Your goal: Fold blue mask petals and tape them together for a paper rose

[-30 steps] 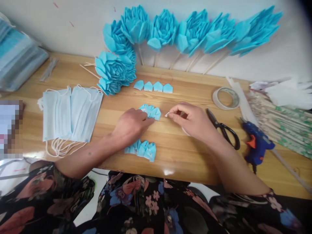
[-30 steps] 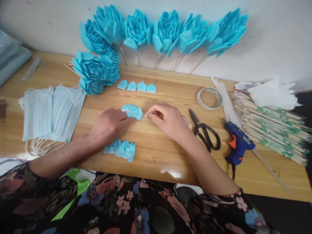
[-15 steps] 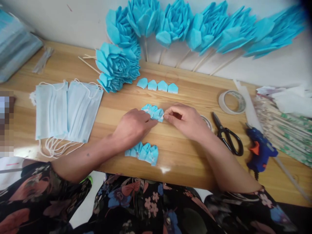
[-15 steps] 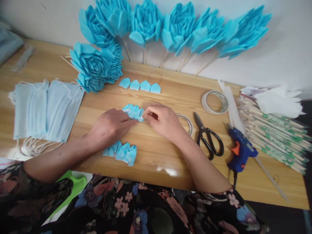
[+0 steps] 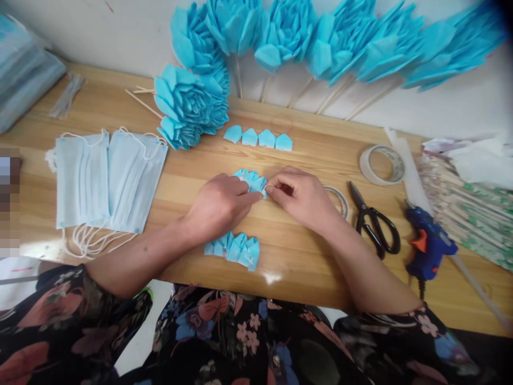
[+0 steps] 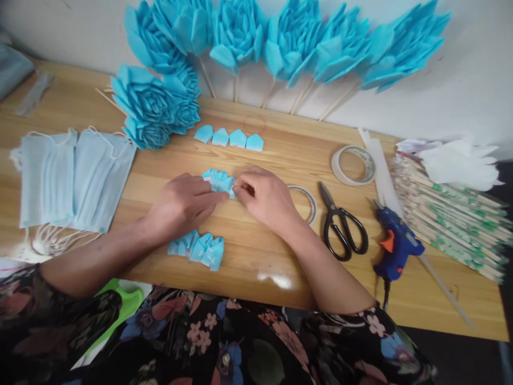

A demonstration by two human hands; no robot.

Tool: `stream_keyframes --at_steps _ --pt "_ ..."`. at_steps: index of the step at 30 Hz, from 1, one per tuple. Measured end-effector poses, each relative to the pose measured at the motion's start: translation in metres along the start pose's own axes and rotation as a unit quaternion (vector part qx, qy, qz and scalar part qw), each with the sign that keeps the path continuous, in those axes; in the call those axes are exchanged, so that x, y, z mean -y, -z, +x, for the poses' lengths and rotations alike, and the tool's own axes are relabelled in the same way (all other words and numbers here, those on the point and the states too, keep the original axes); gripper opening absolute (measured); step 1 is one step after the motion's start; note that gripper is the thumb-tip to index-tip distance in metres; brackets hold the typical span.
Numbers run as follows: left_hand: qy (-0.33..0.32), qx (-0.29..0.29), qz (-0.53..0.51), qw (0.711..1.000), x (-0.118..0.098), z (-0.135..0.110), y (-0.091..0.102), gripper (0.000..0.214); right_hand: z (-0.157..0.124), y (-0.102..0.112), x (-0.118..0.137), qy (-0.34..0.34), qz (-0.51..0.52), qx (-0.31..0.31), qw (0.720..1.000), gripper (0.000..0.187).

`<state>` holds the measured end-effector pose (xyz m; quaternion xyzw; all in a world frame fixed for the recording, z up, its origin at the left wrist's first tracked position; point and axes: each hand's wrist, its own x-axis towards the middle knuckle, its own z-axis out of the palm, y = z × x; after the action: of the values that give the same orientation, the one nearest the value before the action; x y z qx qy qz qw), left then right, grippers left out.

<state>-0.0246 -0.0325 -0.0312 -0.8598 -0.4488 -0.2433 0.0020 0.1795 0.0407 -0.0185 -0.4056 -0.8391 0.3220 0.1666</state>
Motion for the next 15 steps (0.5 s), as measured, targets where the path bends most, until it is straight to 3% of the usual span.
stream_keyframes --at_steps 6,15 --pt "0.000 0.016 0.038 0.999 -0.001 0.003 -0.006 0.028 0.000 -0.004 -0.002 0.013 -0.022 -0.015 1.000 0.013" --pt "0.026 0.103 0.073 0.992 -0.007 0.011 -0.002 0.030 -0.004 -0.005 0.003 0.010 -0.093 -0.031 0.995 0.017"
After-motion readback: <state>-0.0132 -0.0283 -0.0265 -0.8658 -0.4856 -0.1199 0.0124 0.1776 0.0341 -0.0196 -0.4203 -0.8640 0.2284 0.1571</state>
